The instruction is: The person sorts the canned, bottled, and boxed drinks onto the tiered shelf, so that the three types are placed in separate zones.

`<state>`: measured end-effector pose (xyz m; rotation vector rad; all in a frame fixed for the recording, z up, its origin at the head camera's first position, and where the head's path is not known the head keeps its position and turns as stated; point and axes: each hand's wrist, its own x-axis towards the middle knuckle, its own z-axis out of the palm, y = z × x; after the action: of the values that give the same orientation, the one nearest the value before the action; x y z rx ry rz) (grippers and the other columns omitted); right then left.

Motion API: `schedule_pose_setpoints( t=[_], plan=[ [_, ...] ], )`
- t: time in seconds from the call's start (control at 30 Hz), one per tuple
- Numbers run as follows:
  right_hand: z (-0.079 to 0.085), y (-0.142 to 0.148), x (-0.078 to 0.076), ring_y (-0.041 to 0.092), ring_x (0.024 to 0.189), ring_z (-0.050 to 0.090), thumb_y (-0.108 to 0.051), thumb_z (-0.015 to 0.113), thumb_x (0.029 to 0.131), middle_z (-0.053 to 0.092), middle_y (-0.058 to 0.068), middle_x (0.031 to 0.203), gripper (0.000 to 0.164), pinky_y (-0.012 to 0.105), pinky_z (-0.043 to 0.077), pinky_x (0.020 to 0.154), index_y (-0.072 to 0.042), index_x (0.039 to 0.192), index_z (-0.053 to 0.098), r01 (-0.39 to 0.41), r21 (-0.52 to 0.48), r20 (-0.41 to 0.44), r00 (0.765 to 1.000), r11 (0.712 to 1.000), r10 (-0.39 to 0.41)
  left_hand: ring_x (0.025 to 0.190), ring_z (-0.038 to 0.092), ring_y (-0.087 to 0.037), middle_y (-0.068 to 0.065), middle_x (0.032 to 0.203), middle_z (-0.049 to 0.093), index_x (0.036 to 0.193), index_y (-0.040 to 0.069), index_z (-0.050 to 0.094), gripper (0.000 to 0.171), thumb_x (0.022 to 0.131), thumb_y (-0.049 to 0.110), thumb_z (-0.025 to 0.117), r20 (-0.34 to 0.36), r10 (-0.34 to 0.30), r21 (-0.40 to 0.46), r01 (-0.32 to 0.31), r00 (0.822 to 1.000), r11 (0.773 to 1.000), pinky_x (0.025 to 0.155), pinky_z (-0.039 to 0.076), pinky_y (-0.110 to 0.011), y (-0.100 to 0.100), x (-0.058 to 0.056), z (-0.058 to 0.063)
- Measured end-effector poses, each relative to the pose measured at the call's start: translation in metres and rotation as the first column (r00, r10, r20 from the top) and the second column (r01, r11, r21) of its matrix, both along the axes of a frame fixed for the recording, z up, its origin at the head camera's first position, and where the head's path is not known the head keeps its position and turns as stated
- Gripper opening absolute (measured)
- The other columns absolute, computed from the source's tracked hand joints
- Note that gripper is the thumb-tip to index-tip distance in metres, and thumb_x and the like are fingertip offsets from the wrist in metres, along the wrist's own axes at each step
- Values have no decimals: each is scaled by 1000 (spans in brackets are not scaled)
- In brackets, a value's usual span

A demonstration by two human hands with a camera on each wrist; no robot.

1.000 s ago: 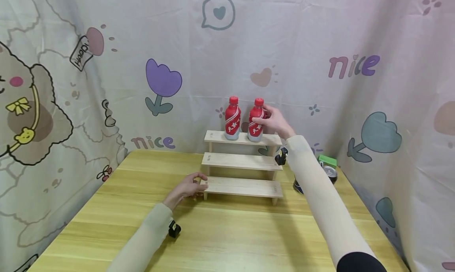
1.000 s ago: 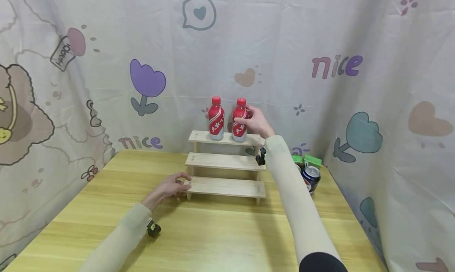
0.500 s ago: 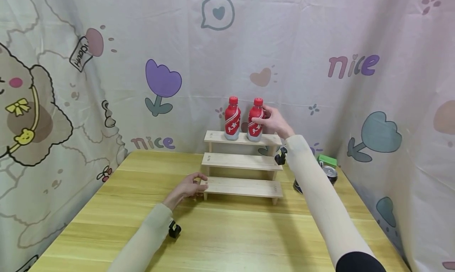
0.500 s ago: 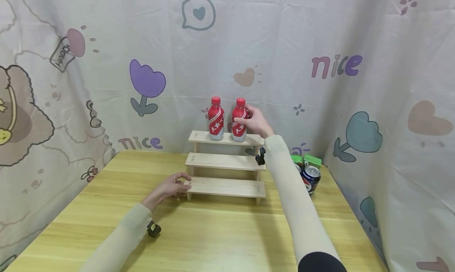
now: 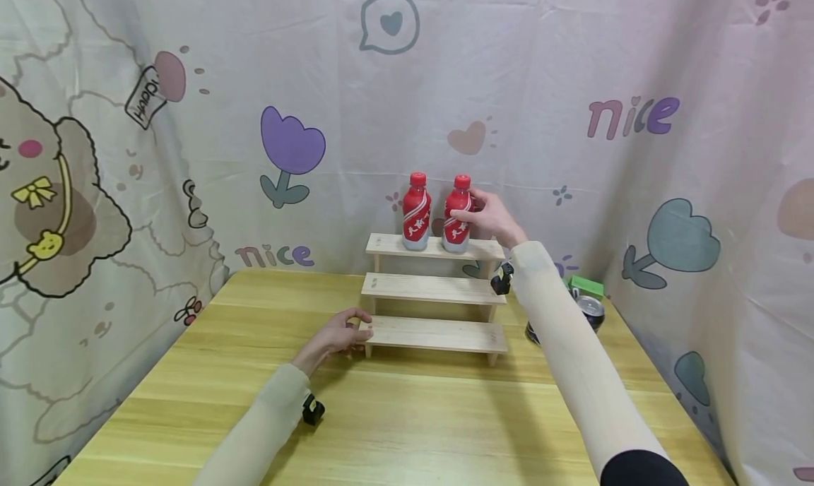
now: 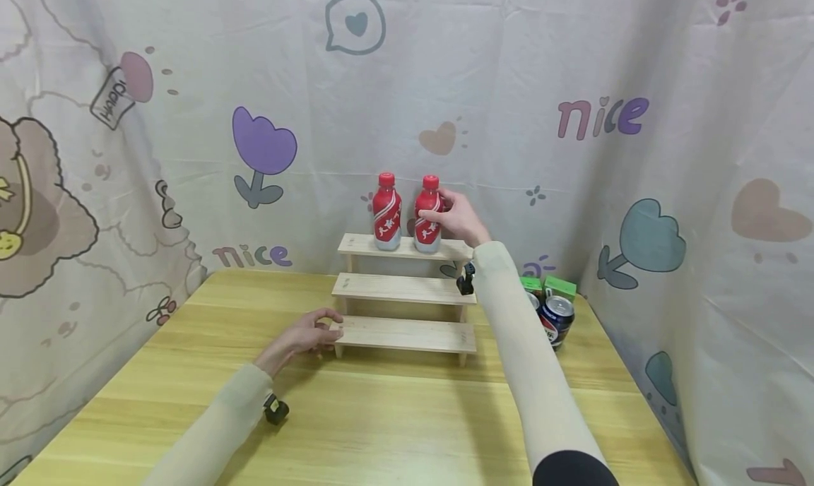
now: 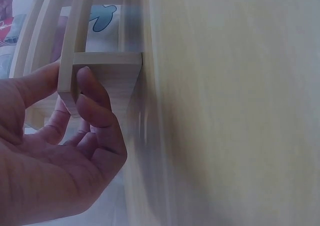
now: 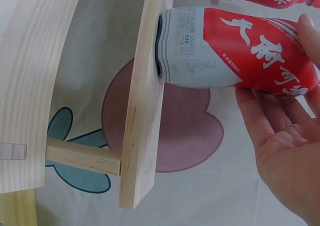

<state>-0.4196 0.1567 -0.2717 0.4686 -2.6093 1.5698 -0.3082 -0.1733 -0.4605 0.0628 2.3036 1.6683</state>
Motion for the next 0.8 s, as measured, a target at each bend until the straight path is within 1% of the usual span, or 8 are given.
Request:
schedule_pose_setpoints(
  t=[0.33,0.63,0.8],
  plan=[
    [0,1,-1,28,122,55,-24,73,89,59,15,133,69,46,40,108,-16,150,41,2,-7,2,1000,1000,-2,68,62,-22,-4,78,59,120,11,57,33,91,18,70,-10,-7,-19,7,1000,1000,52,43,-28,0,-1,0],
    [0,0,-1,28,122,54,-25,74,89,59,15,133,70,46,40,108,-17,150,41,8,-3,8,1000,1000,-8,64,57,-19,-3,74,59,122,9,55,35,91,19,70,-19,-10,-17,9,1000,1000,51,39,-28,0,1,1],
    [0,-1,-1,29,122,54,-25,73,89,59,16,133,67,46,39,109,-16,148,43,6,3,-3,1000,1000,-6,64,58,-20,-4,75,59,122,9,55,36,91,19,70,-19,-4,-21,4,1000,1000,51,40,-29,1,2,2]
  ],
)
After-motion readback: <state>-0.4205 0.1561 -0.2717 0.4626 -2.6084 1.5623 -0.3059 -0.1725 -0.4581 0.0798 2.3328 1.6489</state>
